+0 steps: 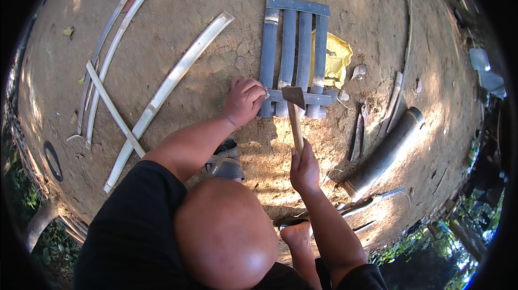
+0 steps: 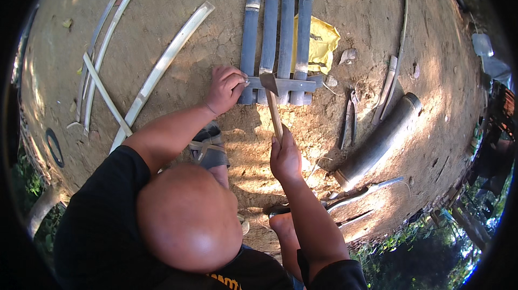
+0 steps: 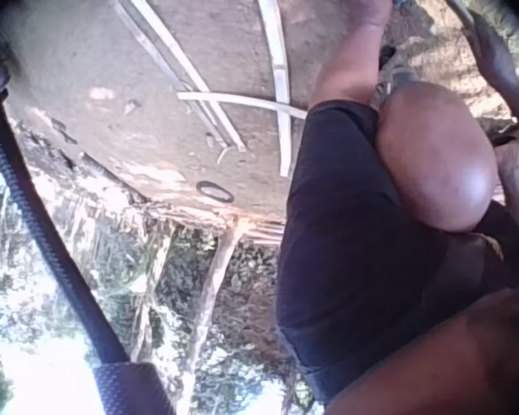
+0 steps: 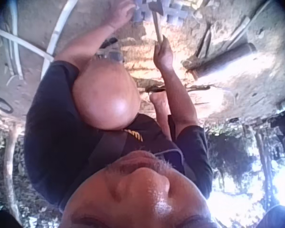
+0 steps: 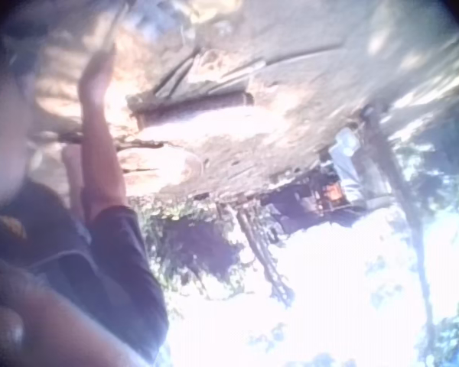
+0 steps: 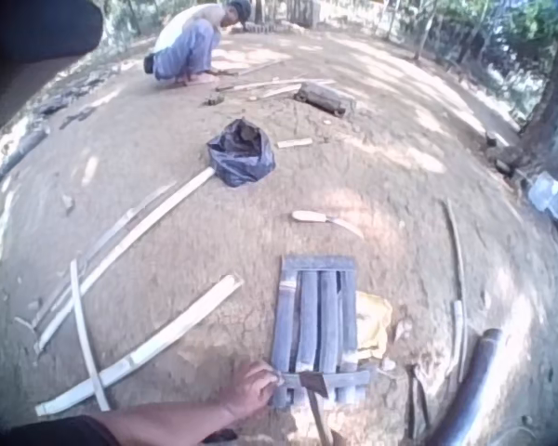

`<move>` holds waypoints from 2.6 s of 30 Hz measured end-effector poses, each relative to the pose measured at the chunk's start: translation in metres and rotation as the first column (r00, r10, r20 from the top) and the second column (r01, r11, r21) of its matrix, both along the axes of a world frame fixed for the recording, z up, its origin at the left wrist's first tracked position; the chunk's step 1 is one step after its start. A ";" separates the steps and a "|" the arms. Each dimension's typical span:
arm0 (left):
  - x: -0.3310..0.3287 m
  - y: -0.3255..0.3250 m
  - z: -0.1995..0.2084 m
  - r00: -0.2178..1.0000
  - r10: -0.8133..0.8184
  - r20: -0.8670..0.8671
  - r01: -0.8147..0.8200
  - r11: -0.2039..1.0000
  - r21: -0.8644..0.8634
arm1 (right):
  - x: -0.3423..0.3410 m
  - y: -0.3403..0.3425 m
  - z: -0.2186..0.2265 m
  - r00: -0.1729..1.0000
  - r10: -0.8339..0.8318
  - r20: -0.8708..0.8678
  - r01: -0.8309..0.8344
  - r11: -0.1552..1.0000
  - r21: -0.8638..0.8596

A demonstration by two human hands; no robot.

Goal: The person assembles a small bamboo or wood frame by aligning slats, inserting pegs, and tapping them into place using a hammer. They handle small items from a plastic bag and turn the frame over to inspect their work.

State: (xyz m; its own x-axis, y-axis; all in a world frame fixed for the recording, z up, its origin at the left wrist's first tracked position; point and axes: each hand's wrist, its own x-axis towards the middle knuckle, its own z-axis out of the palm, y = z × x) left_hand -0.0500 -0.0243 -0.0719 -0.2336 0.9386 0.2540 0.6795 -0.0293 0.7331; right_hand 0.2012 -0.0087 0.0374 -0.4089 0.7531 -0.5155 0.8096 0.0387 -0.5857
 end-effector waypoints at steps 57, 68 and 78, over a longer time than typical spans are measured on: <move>-0.033 -0.026 0.008 0.996 -0.056 -0.064 0.040 0.975 -0.220 | -0.001 -0.015 0.006 0.992 0.086 -0.095 -0.075 0.991 0.112; -0.027 -0.028 0.009 0.995 -0.026 -0.100 0.007 0.982 -0.190 | -0.003 -0.006 -0.003 0.990 0.135 -0.049 -0.132 0.989 0.066; -0.027 -0.025 0.006 0.995 -0.041 -0.086 0.023 0.980 -0.196 | -0.014 -0.009 -0.001 0.995 0.097 0.039 -0.097 0.995 0.004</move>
State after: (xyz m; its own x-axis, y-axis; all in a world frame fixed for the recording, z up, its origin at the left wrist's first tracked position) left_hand -0.0773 -0.0494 -0.0663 -0.1871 0.9787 0.0846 0.7434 0.0848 0.6635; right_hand 0.1875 -0.0181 0.0369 -0.4596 0.7138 -0.5284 0.8242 0.1212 -0.5532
